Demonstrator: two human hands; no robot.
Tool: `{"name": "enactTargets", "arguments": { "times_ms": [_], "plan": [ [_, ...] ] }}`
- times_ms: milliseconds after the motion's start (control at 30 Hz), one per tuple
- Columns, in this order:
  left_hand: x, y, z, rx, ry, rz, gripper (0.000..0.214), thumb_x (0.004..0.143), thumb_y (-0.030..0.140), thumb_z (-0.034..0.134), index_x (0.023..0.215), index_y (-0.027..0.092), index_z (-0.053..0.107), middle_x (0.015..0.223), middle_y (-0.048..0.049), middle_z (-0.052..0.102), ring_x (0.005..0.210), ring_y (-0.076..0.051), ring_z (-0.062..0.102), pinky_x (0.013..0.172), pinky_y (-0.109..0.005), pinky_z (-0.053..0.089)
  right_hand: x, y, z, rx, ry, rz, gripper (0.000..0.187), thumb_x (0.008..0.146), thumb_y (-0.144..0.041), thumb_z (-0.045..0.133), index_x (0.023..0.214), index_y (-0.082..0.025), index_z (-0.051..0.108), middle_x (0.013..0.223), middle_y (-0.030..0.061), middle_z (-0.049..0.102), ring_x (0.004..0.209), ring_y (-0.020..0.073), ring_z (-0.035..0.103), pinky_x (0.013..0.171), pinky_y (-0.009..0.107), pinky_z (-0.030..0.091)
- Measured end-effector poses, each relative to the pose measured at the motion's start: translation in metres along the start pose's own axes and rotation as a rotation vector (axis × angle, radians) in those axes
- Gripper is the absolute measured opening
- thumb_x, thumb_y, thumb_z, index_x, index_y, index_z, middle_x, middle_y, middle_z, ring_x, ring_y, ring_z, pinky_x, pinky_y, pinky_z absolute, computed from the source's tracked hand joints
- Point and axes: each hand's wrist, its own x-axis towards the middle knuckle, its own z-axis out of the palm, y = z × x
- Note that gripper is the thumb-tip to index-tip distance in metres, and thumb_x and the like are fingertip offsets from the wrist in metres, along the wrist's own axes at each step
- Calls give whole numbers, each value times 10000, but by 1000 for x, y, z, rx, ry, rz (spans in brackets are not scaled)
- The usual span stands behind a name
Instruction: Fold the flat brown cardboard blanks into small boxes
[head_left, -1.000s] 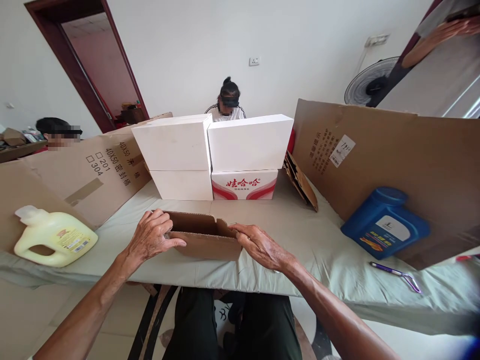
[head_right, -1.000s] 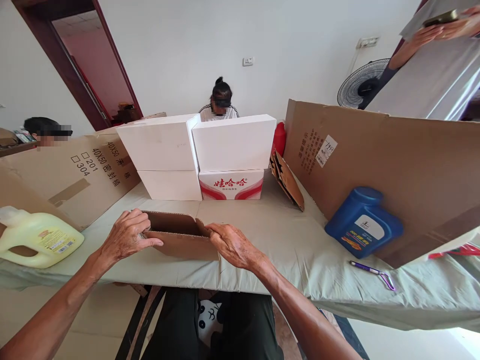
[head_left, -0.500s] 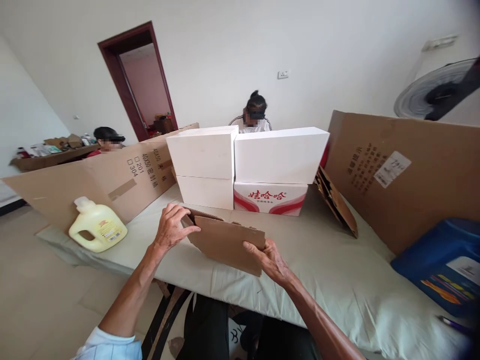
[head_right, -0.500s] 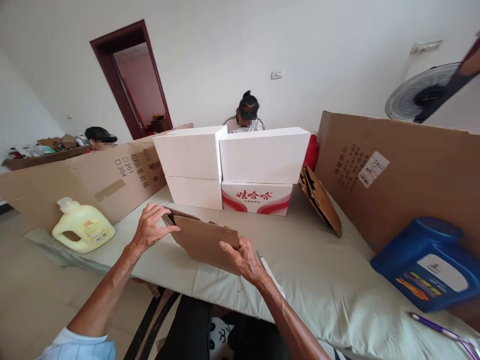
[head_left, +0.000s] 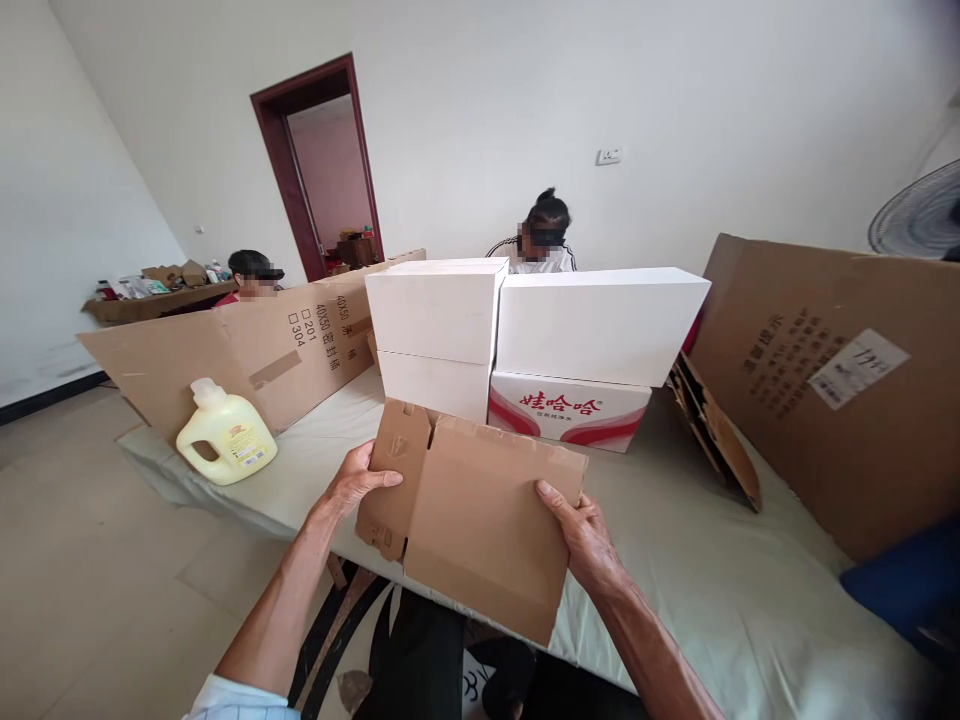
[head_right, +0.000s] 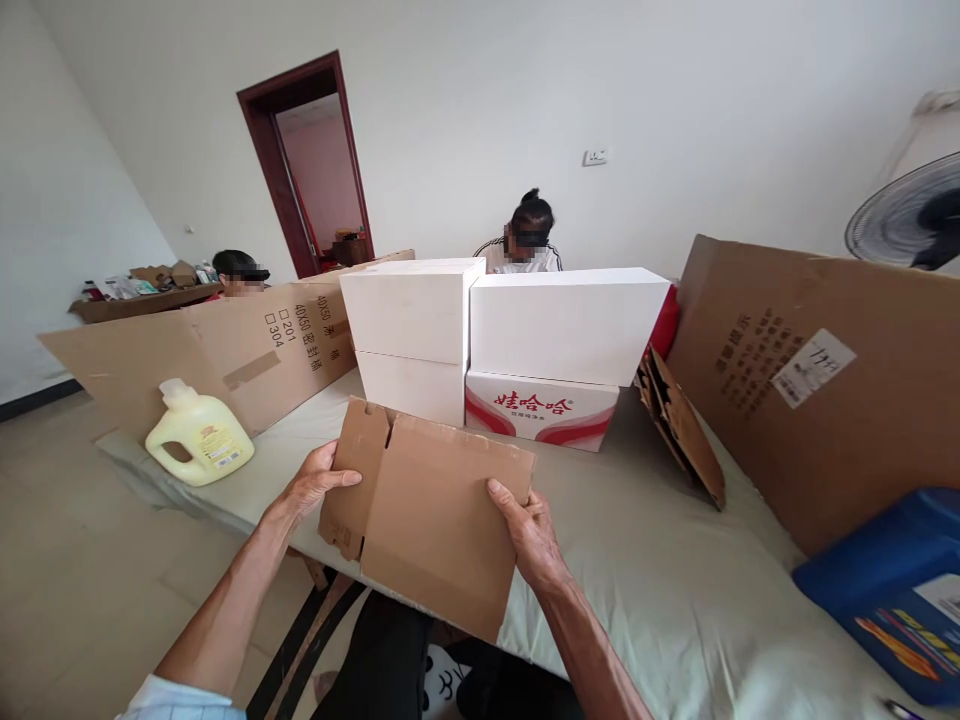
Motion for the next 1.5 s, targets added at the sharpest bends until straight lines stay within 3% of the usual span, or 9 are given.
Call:
{"name": "enactTargets", "arguments": {
  "times_ms": [100,233,367,500,700,900,1067,1333,1500],
  "plan": [
    [-4,-7,2,13,81,-52,721,554,440,1002,1154,120,763,1113,-167,854,988,-355,814,856,-462,670,-5,13,-7,0,-56,31,621,693,-719,925,980,-183,799,986,150,844,826,344,811,733,425,661],
    [-1,-2,7,53,186,-66,699,543,423,1006,1130,132,761,1085,-138,865,968,-338,818,836,-431,673,-15,39,-17,13,-176,39,567,716,-640,953,1029,-186,822,1053,129,850,953,336,814,891,457,655],
    [-14,-3,10,30,33,-80,796,644,599,958,1240,120,738,1192,-182,848,1080,-379,815,937,-491,678,-36,49,-27,90,-189,18,548,766,-595,940,1130,-200,831,1106,112,847,1036,321,803,990,474,624],
    [-19,-34,-2,-10,-88,-257,801,662,668,947,1266,179,752,1248,-150,844,1217,-429,777,976,-521,687,-54,48,-35,166,-148,-38,595,745,-596,950,1161,-190,821,1120,107,837,1068,321,791,1032,499,604],
    [-4,-63,-7,119,32,-342,904,567,758,959,1263,233,721,1126,-72,871,1197,-439,783,950,-526,712,-69,52,-51,144,-238,-74,620,749,-648,937,1139,-181,821,1101,85,826,1120,303,776,1082,485,578],
    [-7,-50,4,179,-55,-310,922,516,742,968,1248,241,712,1222,-83,853,1228,-436,769,959,-509,718,-85,53,-59,141,-245,-126,613,818,-666,885,1176,-172,823,1097,82,822,1070,281,784,983,412,615],
    [6,-46,10,465,34,-237,825,567,781,883,1168,233,744,1166,-104,865,1166,-449,792,862,-489,738,-90,58,-61,55,-328,-224,588,884,-653,839,1219,-170,817,1159,85,816,1075,254,777,951,365,615],
    [4,-51,21,25,-138,-440,982,486,727,996,1281,222,720,1157,-125,866,1147,-473,790,861,-571,727,-117,42,-81,110,-304,-129,583,832,-628,887,1212,-190,829,1150,87,826,1044,266,793,971,399,613],
    [15,-41,57,141,-243,-274,782,461,795,959,967,233,757,1045,-105,869,1040,-397,815,864,-463,716,-135,28,-101,39,-184,-140,540,855,-620,866,1136,-159,842,998,80,833,922,235,792,844,338,618]
  ]
}}
